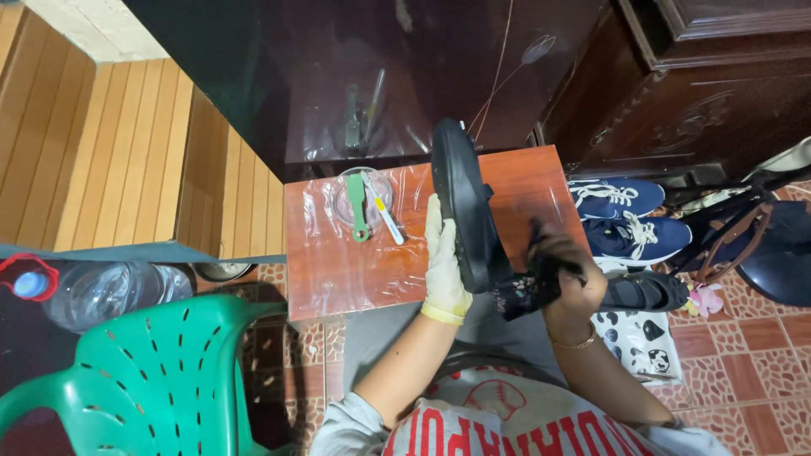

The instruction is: Buffing and polishing a black shoe using a brush and a cloth on a repair bench.

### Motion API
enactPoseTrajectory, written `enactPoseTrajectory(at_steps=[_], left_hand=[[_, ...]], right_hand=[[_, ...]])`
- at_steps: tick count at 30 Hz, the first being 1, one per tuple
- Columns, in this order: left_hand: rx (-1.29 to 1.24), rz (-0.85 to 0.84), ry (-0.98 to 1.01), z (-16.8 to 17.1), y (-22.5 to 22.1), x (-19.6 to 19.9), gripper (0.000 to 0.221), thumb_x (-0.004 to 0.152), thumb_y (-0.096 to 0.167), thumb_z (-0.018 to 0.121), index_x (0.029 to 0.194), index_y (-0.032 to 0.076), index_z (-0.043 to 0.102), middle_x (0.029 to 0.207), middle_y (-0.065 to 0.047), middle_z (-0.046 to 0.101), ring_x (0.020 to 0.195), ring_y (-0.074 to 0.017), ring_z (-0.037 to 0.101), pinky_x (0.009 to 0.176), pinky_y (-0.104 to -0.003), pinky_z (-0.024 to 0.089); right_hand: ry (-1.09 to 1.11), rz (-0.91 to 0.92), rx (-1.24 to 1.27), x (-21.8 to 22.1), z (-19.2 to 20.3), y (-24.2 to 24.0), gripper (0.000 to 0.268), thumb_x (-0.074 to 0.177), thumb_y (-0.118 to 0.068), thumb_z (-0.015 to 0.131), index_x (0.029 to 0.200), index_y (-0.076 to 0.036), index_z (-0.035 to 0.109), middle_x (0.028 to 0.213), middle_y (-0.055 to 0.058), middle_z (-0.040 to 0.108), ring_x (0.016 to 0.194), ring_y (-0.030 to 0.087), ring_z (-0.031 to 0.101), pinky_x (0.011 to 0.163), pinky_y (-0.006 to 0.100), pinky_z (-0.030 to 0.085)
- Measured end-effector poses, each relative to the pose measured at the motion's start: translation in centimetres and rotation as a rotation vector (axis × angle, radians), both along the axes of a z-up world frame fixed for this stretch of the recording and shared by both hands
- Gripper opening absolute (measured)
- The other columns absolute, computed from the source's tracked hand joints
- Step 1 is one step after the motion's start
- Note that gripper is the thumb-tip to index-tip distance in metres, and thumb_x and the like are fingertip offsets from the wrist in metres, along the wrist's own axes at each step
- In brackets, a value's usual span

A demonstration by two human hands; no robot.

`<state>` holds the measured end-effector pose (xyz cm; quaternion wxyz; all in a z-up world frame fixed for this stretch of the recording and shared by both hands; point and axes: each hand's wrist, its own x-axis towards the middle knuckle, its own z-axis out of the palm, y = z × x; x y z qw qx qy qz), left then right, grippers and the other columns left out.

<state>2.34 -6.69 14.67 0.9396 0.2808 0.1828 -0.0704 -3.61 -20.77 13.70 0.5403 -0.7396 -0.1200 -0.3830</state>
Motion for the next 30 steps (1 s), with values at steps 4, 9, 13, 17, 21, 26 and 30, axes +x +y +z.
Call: enactPoseTrajectory(at_steps=[4, 9, 13, 17, 21, 26, 30], left_hand=[[-0.328, -0.043, 0.036, 0.5, -0.3, -0.9, 0.05, 0.099, 0.024, 0.061, 0.148, 0.022, 0.053, 0.134, -0.021, 0.065, 0.111, -0.0372, 0.069, 0.099, -0.053, 0.057], [-0.583, -0.311, 0.025, -1.5, 0.6, -1.6, 0.062, 0.096, 0.048, 0.058, 0.134, 0.0, 0.06, 0.121, -0.03, 0.067, 0.102, -0.0384, 0.072, 0.088, -0.047, 0.062], [-0.774, -0.422, 0.031, -3.9, -0.2, -1.7, 0.084, 0.093, 0.065, 0.057, 0.13, -0.01, 0.064, 0.12, -0.036, 0.066, 0.099, -0.0445, 0.072, 0.086, -0.048, 0.063], [-0.912, -0.277, 0.152, -2.1, -0.9, -1.3, 0.065, 0.09, 0.049, 0.067, 0.133, 0.0, 0.066, 0.134, -0.029, 0.064, 0.124, -0.0476, 0.06, 0.11, -0.057, 0.044], [-0.908, -0.491, 0.209, -1.4, 0.6, -0.9, 0.08, 0.087, 0.068, 0.062, 0.142, 0.01, 0.063, 0.144, -0.019, 0.06, 0.127, -0.0409, 0.06, 0.109, -0.054, 0.046], [-0.698, -0.501, 0.215, -0.5, 1.0, 0.5, 0.07, 0.089, 0.061, 0.063, 0.127, 0.002, 0.067, 0.127, -0.025, 0.066, 0.11, -0.0419, 0.066, 0.093, -0.052, 0.054], [-0.569, -0.48, 0.229, -0.3, 1.7, 0.6, 0.066, 0.091, 0.057, 0.064, 0.118, -0.003, 0.07, 0.116, -0.028, 0.069, 0.1, -0.0425, 0.071, 0.084, -0.05, 0.059]], right_hand=[[-0.172, 0.141, -0.198, 1.1, -0.6, 2.2, 0.036, 0.099, -0.037, 0.061, 0.112, -0.004, 0.07, 0.117, 0.015, 0.068, 0.117, 0.034, 0.063, 0.111, 0.052, 0.038], [-0.206, 0.254, -0.367, -0.1, -3.3, 3.2, 0.036, 0.093, -0.042, 0.068, 0.106, -0.011, 0.081, 0.118, 0.01, 0.077, 0.12, 0.037, 0.067, 0.116, 0.053, 0.037], [-0.201, 0.403, -0.056, -1.5, -3.8, 1.8, 0.047, 0.09, -0.05, 0.065, 0.086, -0.004, 0.076, 0.087, 0.012, 0.075, 0.094, 0.036, 0.071, 0.108, 0.059, 0.043], [-0.303, 0.213, 0.33, -1.0, -1.3, 1.0, 0.051, 0.093, -0.044, 0.064, 0.065, -0.001, 0.06, 0.067, 0.015, 0.064, 0.078, 0.033, 0.064, 0.103, 0.057, 0.051], [-0.102, 0.158, -0.058, -1.9, -3.5, -2.2, 0.041, 0.102, -0.043, 0.058, 0.09, -0.009, 0.078, 0.101, 0.011, 0.073, 0.108, 0.029, 0.069, 0.115, 0.047, 0.045], [-0.296, 0.183, -0.525, -0.8, -3.1, 3.4, 0.045, 0.104, -0.047, 0.047, 0.116, -0.019, 0.079, 0.134, 0.008, 0.069, 0.133, 0.033, 0.056, 0.119, 0.062, 0.027], [-0.216, 0.534, -0.243, -1.2, -3.1, 1.6, 0.043, 0.095, -0.042, 0.062, 0.096, -0.003, 0.079, 0.113, 0.014, 0.077, 0.117, 0.037, 0.069, 0.116, 0.066, 0.03]])
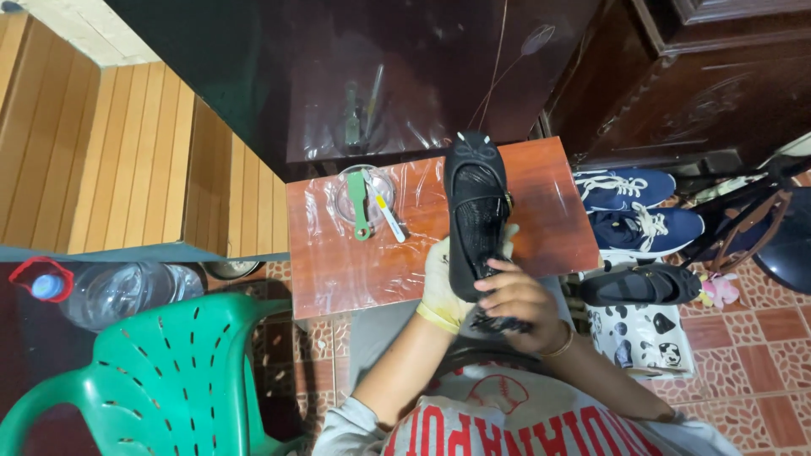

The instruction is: Buffing and polishing a black shoe using a brush and a cloth on a repair bench.

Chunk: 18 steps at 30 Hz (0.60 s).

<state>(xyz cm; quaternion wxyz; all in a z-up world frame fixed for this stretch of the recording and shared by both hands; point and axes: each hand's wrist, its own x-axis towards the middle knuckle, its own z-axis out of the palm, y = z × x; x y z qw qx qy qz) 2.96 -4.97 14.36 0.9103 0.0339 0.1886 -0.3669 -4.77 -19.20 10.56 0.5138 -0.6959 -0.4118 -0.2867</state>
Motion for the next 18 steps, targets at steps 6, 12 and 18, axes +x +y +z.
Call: enactPoseTrajectory(at_steps=[6, 12, 18], left_hand=[[0.247, -0.012, -0.025, -1.0, -0.1, -0.9, 0.04, 0.085, 0.037, 0.072, 0.1, 0.0, 0.077, 0.102, -0.025, 0.076, 0.088, -0.0384, 0.076, 0.078, -0.045, 0.064], [0.252, -0.073, -0.022, 3.6, 0.9, -2.2, 0.034, 0.085, 0.028, 0.071, 0.099, -0.002, 0.075, 0.098, -0.028, 0.074, 0.089, -0.0401, 0.075, 0.079, -0.051, 0.065], [-0.212, -0.077, -0.321, -5.3, 0.2, -2.3, 0.06, 0.097, 0.03, 0.064, 0.149, 0.004, 0.052, 0.152, -0.02, 0.051, 0.114, -0.0347, 0.067, 0.09, -0.05, 0.059]], right_hand=[[0.261, 0.069, 0.48, 1.4, 0.7, -2.3, 0.059, 0.09, -0.048, 0.067, 0.062, 0.004, 0.066, 0.062, 0.019, 0.063, 0.063, 0.042, 0.066, 0.066, 0.057, 0.055], [0.342, -0.12, 0.734, 1.4, 5.9, -3.7, 0.031, 0.102, -0.028, 0.043, 0.095, 0.002, 0.05, 0.085, 0.025, 0.056, 0.084, 0.046, 0.068, 0.077, 0.051, 0.056], [0.123, -0.063, 1.17, -0.1, 9.2, -0.5, 0.03, 0.103, -0.033, 0.058, 0.132, -0.027, 0.064, 0.126, 0.0, 0.061, 0.124, 0.021, 0.061, 0.119, 0.042, 0.053]])
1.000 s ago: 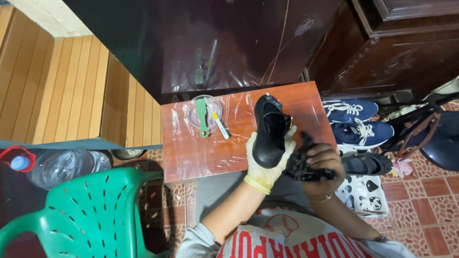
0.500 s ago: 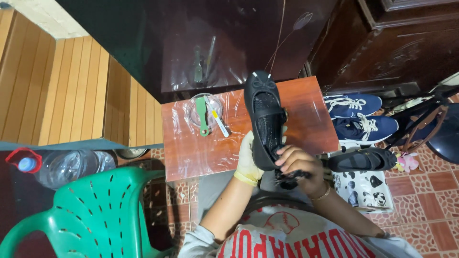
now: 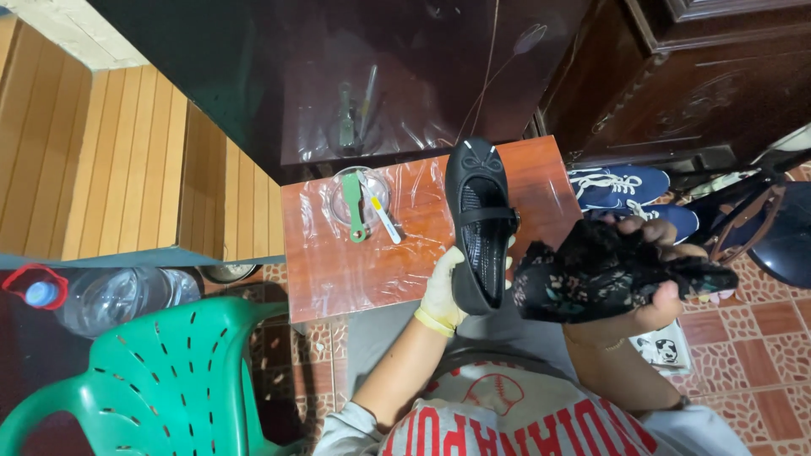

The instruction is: Buffing and polishing a black shoe using a brush and a cloth on a repair bench.

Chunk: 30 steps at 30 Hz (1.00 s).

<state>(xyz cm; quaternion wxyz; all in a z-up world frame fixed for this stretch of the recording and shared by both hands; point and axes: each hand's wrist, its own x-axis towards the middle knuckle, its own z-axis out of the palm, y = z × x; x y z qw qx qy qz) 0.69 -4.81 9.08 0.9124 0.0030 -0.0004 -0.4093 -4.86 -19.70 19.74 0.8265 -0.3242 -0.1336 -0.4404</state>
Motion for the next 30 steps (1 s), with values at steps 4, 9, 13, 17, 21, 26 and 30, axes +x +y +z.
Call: enactPoseTrajectory(at_steps=[4, 9, 13, 17, 21, 26, 30], left_hand=[[0.203, 0.047, 0.107, 0.8, -0.4, 0.7, 0.049, 0.091, 0.026, 0.068, 0.132, 0.002, 0.06, 0.131, -0.02, 0.058, 0.102, -0.0339, 0.07, 0.083, -0.047, 0.06], [0.46, 0.124, 0.253, 2.8, -0.2, 1.3, 0.035, 0.084, 0.022, 0.073, 0.111, 0.0, 0.069, 0.105, -0.021, 0.067, 0.086, -0.0329, 0.073, 0.074, -0.044, 0.062], [0.66, 0.248, 0.392, 5.4, 0.5, 0.5, 0.029, 0.078, 0.019, 0.079, 0.098, -0.002, 0.075, 0.086, -0.022, 0.072, 0.074, -0.0332, 0.074, 0.063, -0.038, 0.063], [0.686, 0.3, 0.375, 3.8, 0.5, 0.6, 0.027, 0.079, 0.014, 0.079, 0.104, 0.004, 0.073, 0.093, -0.023, 0.071, 0.077, -0.0347, 0.074, 0.061, -0.037, 0.066], [0.726, 0.304, 0.279, -1.2, -0.1, 1.3, 0.032, 0.078, 0.013, 0.081, 0.108, 0.007, 0.072, 0.092, -0.023, 0.07, 0.077, -0.0323, 0.073, 0.062, -0.038, 0.067], [0.7, 0.187, 0.329, -5.9, -1.3, 1.9, 0.033, 0.075, 0.014, 0.085, 0.102, 0.0, 0.074, 0.095, -0.026, 0.071, 0.079, -0.037, 0.073, 0.062, -0.04, 0.066], [0.701, 0.155, 0.344, -5.9, -1.4, 1.9, 0.034, 0.076, 0.015, 0.085, 0.103, 0.0, 0.074, 0.096, -0.026, 0.071, 0.08, -0.0375, 0.073, 0.064, -0.041, 0.066]], right_hand=[[-0.137, -0.175, -0.222, 3.3, 0.2, 1.8, 0.023, 0.099, -0.032, 0.066, 0.117, -0.024, 0.056, 0.122, 0.005, 0.054, 0.116, 0.024, 0.06, 0.107, 0.047, 0.055], [0.036, -0.305, -1.025, 4.1, -7.2, 0.4, 0.026, 0.088, -0.032, 0.077, 0.081, -0.012, 0.062, 0.113, 0.013, 0.057, 0.127, 0.049, 0.058, 0.113, 0.059, 0.039], [0.237, -0.425, -1.558, 1.4, -8.2, -1.1, 0.03, 0.091, -0.032, 0.064, 0.115, -0.016, 0.073, 0.13, 0.015, 0.057, 0.125, 0.038, 0.055, 0.109, 0.055, 0.039], [0.402, -0.221, -1.944, 0.4, -4.8, -1.0, 0.037, 0.101, -0.027, 0.046, 0.13, -0.014, 0.065, 0.132, 0.014, 0.062, 0.127, 0.033, 0.058, 0.113, 0.052, 0.038], [0.299, -0.222, -1.997, 1.7, -6.3, -1.1, 0.037, 0.099, -0.022, 0.043, 0.128, -0.014, 0.064, 0.138, 0.01, 0.062, 0.132, 0.025, 0.057, 0.121, 0.053, 0.026], [0.409, -0.524, -2.118, 2.7, -7.7, 0.5, 0.03, 0.095, -0.012, 0.061, 0.123, -0.004, 0.069, 0.118, 0.012, 0.073, 0.123, 0.023, 0.063, 0.125, 0.057, 0.022], [0.602, -0.138, -1.771, 4.5, -11.7, 0.5, 0.04, 0.103, -0.018, 0.051, 0.139, 0.0, 0.058, 0.141, 0.012, 0.06, 0.135, 0.026, 0.048, 0.13, 0.051, 0.011]])
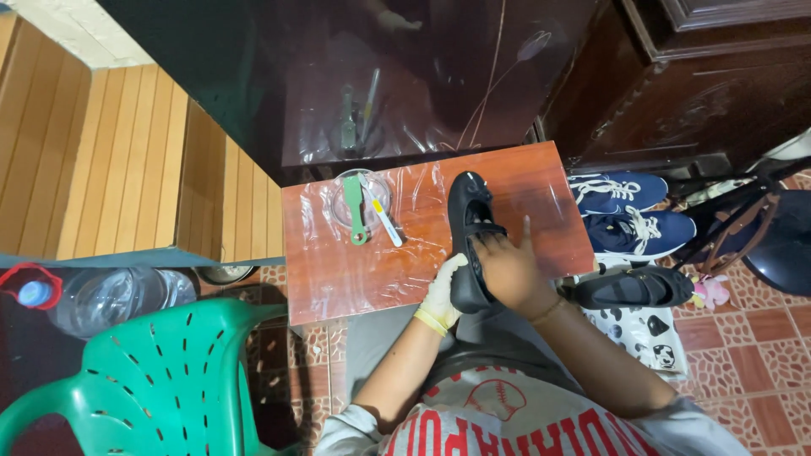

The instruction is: Buffing and polishing a black shoe using a brush and a cloth on a repair bench.

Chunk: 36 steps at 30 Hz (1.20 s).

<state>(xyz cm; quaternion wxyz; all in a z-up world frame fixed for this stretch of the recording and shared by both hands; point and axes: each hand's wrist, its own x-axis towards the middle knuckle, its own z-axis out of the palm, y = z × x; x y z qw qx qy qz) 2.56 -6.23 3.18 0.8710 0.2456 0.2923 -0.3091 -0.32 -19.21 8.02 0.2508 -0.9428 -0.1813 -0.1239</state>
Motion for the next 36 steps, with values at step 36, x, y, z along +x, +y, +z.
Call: enactPoseTrajectory(at_steps=[36], left_hand=[[-0.076, -0.012, 0.166, 0.1, 0.1, -0.4, 0.047, 0.082, 0.026, 0.084, 0.115, -0.004, 0.07, 0.113, -0.03, 0.07, 0.093, -0.0437, 0.073, 0.077, -0.051, 0.065]], right_hand=[[0.495, -0.053, -0.863, 7.5, -3.2, 2.8, 0.059, 0.103, -0.018, 0.031, 0.159, 0.0, 0.022, 0.168, 0.021, 0.019, 0.15, 0.033, 0.027, 0.112, 0.081, -0.008]])
